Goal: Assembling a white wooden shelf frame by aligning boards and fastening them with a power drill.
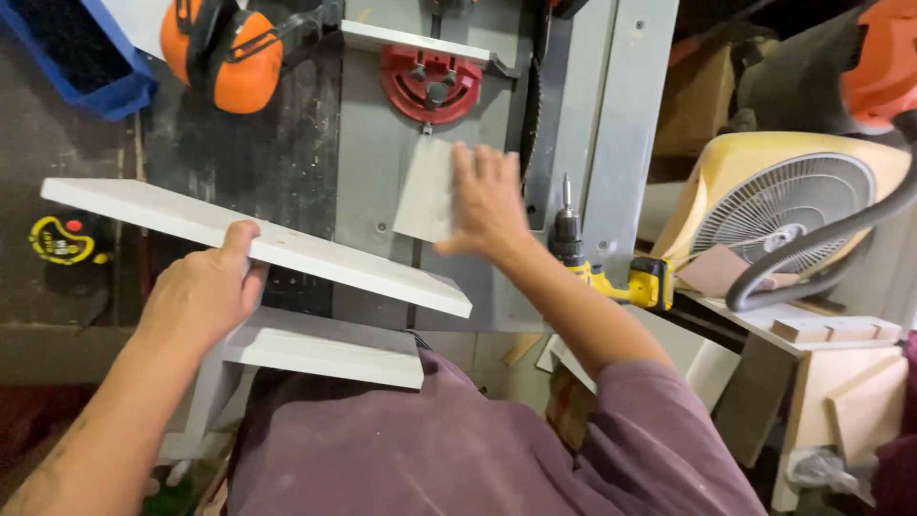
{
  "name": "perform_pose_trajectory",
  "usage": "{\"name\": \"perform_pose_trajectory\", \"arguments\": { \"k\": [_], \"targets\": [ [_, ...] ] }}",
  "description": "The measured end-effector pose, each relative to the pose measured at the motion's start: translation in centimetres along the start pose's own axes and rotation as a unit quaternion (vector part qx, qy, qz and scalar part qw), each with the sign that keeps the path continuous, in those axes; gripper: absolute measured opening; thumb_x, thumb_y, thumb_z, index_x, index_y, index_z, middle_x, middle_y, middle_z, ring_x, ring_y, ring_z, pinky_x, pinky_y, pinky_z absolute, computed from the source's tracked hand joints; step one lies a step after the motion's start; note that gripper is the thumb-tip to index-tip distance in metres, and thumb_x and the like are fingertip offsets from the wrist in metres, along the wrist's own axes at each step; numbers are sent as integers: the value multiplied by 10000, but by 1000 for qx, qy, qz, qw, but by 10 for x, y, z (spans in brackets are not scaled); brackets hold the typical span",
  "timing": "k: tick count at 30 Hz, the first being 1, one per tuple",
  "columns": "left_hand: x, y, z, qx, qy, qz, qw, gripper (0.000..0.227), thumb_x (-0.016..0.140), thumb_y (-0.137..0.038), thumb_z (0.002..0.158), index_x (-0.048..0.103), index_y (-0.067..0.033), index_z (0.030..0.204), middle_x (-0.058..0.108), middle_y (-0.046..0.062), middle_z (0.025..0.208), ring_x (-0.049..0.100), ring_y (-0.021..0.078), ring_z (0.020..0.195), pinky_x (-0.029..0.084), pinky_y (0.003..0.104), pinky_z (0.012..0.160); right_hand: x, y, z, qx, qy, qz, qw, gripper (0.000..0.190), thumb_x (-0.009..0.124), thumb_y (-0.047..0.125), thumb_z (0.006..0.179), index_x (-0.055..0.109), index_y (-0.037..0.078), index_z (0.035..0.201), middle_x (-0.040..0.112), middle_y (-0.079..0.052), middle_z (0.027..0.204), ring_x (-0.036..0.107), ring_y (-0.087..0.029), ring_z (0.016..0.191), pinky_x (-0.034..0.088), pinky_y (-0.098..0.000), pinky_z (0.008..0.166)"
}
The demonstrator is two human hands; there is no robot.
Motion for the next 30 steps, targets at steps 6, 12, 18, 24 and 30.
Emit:
{"name": "perform_pose_trajectory", "arguments": {
  "k": [6,12,18,24,30],
  "targets": [
    [-5,-6,-5,31,-37,-15,999,492,605,-226,952,448,-100,1401,699,231,670,664,492,580,505,580,555,-74,-130,-47,118,-99,73,985,1366,1000,604,602,280,1,1593,489,-216,1455,489,-391,1252,411,-511,1080],
    [-16,-8,-8,18,-17,-88,996,492,559,-134,920,443,-100,1396,683,281,750,655,533,673,496,605,641,-5,-227,-40,326,-113,124,930,1410,1021,618,518,273,-4,1540,428,-261,1376,384,-458,1263,295,-507,1117],
    [-34,-6,-8,-40,-26,-119,992,498,552,-163,924,438,-142,1409,679,331,849,646,565,805,498,615,726,17,-249,-22,317,-107,147,931,1390,1053,643,563,285,24,1543,439,-283,1407,421,-447,1270,337,-519,1115],
    [-41,7,-16,-127,-65,-170,975,393,614,-230,987,447,-158,1336,662,317,964,648,546,873,513,615,728,11,-246,-17,288,-71,182,938,1437,1039,640,610,195,35,1603,367,-319,1512,375,-488,1365,275,-592,1172],
    [-28,21,-25,-179,-151,-269,934,483,718,-236,963,454,-185,1364,698,344,1099,693,531,1094,556,569,921,-8,-103,-96,82,-442,118,885,304,854,270,1010,666,121,1195,621,-53,1087,629,-230,964,500,-334,913]
  ]
}}
Point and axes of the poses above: each hand's wrist, its own z-axis towards the middle knuckle, its own x-axis out of the palm, y = z × x, the point moved 8 cm from there along z, towards the middle knuckle
